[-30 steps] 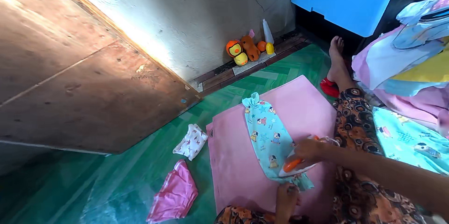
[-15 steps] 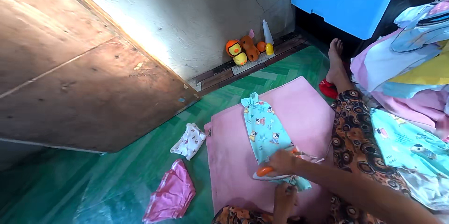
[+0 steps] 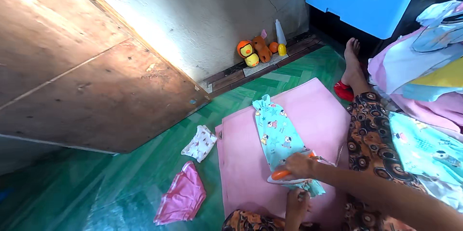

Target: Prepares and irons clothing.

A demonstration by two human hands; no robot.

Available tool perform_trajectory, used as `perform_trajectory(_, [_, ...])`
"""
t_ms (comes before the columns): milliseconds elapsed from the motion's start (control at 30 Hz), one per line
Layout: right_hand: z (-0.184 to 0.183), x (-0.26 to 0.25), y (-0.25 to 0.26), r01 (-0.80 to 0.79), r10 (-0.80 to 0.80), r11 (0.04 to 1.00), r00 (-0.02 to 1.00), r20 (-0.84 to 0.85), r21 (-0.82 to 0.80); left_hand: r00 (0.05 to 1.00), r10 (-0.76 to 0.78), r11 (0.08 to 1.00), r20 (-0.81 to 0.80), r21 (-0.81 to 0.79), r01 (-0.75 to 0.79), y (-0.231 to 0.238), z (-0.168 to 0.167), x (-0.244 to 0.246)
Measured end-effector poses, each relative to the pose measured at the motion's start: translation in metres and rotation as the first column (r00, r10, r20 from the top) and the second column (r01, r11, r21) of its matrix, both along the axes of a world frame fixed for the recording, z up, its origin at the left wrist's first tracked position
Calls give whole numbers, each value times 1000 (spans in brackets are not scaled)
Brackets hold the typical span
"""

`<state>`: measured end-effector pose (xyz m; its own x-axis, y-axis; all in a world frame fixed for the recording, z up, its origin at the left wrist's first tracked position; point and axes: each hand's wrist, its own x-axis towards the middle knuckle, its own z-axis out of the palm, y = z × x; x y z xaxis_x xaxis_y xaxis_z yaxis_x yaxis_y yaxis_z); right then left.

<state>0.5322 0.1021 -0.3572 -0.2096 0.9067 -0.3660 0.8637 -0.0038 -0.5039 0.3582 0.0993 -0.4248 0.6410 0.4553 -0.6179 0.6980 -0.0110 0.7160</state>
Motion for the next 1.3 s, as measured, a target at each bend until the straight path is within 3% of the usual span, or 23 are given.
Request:
perform_trajectory(367, [-9,87,-62,-132,126,989,988,91,61,1000,4,1000,-20,-15,-4,1,1,2])
perform_trajectory(633, [-5,49,-41,-71,72,997,994,83,-6,999,-22,1000,-42,-1,22,3,1,3])
perform_trajectory(800, [0,20,-26,57,-56,998,995,84,-9,999,-25,1000,-29,15,26,3,-2,2])
perform_trajectory(1300, [6,26,31,351,-347,937,928,134,-5,999,-35,999,-35,16,36,4,-3,1])
